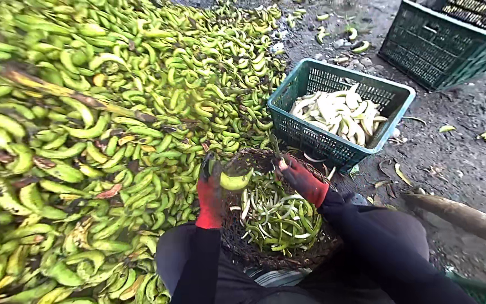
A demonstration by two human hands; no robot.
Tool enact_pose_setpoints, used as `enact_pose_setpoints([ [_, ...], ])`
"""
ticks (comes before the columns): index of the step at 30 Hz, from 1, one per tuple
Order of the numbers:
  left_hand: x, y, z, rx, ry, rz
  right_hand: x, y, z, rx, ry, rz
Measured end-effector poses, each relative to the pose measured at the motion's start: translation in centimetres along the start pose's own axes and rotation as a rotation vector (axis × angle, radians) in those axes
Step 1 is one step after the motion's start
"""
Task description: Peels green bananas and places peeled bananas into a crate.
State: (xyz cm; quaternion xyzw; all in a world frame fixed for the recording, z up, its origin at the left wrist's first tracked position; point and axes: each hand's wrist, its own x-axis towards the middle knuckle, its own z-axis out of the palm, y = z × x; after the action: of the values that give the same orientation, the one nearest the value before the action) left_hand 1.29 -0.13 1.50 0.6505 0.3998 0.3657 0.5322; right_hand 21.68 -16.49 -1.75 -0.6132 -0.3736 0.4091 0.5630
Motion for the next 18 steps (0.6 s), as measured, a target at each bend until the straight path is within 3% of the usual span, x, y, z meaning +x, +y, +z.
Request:
enact_pose_setpoints([
  [2,-0.9,-0.9,0.7,-0.293,0.053,-0.125,-0.5,0.4,1.5,0.014,-0.078,-0.011],
  [6,-2.1,-2.9,2.7,-0.451,0.231,-0.181,-1.1,1.2,4.2,-0.076,-0.207,0.065],
  [12,-2.4,-1.5,3.7,-0.319,0.368,-0.213,-1.4,1.8,4.9,-0.186,-0.215,0.093],
  [15,-2.4,-0.4,3.6,-0.445,0.305,-0.219,-1.2,2.7,4.8,-0.294,-0.212,0.124],
  [18,-2.8,0.6,3.4,-0.604,0.066,-0.149,-0.2,6.4,4.4,-0.374,-0.228,0.296],
])
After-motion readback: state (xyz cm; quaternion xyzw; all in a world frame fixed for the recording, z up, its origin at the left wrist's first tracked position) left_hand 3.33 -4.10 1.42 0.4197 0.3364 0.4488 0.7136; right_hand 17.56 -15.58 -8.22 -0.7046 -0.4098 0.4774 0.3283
